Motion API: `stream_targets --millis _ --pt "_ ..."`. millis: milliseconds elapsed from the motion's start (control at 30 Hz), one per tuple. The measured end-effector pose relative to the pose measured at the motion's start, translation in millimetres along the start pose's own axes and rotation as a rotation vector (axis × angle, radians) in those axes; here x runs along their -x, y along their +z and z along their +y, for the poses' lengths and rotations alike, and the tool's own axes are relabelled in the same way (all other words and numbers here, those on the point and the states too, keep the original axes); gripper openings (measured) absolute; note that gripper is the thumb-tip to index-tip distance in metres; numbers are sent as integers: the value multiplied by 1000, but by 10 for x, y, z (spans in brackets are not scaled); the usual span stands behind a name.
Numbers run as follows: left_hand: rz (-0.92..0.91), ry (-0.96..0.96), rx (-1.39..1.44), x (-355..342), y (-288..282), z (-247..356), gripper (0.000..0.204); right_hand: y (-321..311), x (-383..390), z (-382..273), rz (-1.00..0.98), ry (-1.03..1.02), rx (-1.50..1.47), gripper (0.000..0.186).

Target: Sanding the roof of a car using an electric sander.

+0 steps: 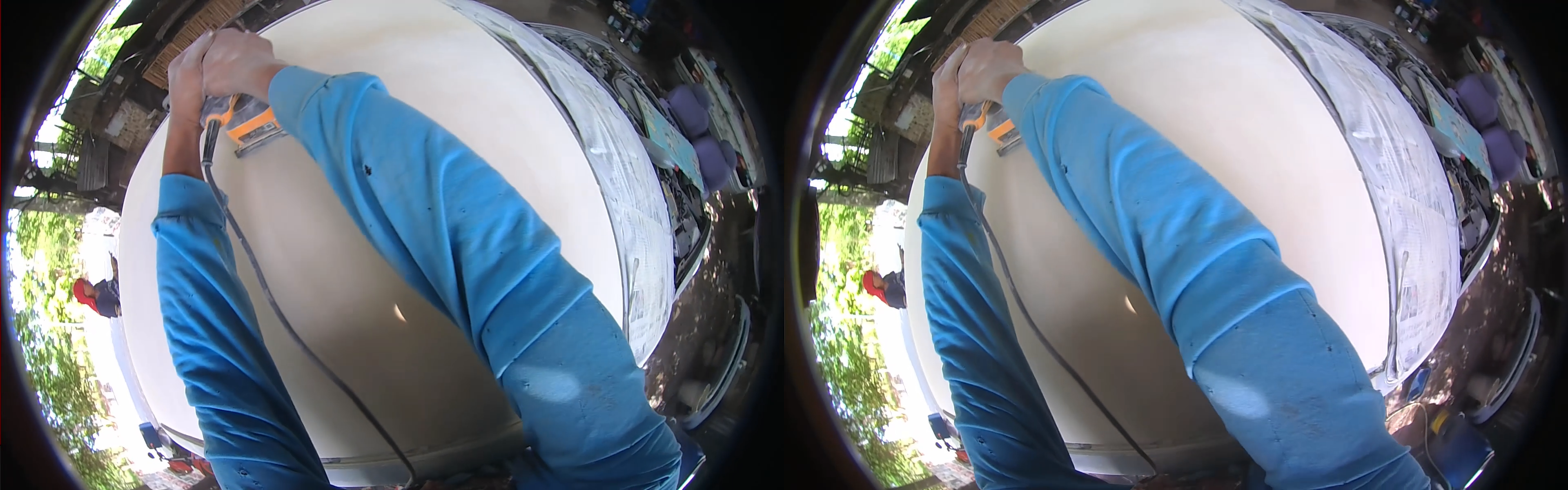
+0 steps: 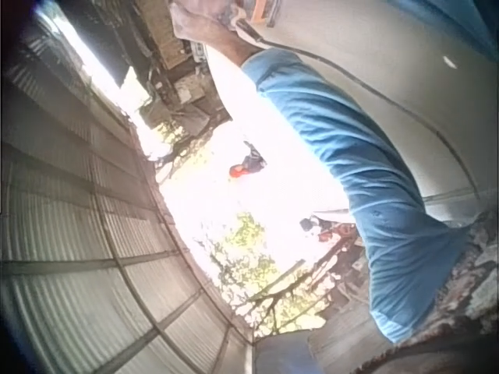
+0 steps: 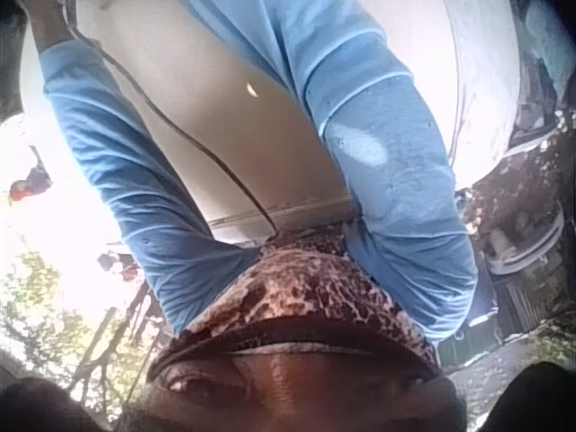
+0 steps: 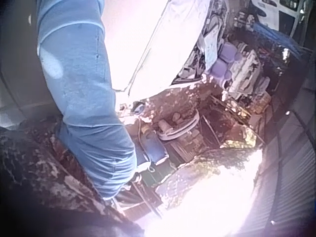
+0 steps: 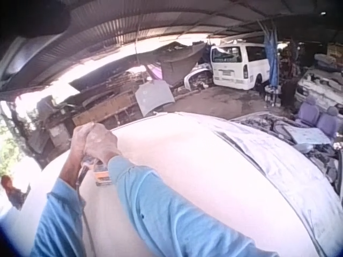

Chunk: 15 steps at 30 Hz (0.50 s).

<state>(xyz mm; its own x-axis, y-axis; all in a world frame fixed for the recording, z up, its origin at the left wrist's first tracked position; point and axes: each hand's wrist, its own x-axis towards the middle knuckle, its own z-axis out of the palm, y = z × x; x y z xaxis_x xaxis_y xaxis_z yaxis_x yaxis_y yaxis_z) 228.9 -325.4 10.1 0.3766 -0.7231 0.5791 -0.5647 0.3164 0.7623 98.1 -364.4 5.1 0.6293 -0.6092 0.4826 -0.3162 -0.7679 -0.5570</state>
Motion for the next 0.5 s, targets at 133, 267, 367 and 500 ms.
stream_targets --millis 133,267,367,500 --pt "-5 -66 37 -26 325 130 39 -203 29 202 -47 6 38 32" --pt "-99 6 10 -205 1019 170 40 -519 -14 857 4 -64 172 31" --pt "-160 -70 99 -397 1572 96 38 -762 -47 1410 166 -124 28 25" --pt "-157 561 -354 -753 2275 -53 23 -1096 -76 2024 230 -282 64 25"
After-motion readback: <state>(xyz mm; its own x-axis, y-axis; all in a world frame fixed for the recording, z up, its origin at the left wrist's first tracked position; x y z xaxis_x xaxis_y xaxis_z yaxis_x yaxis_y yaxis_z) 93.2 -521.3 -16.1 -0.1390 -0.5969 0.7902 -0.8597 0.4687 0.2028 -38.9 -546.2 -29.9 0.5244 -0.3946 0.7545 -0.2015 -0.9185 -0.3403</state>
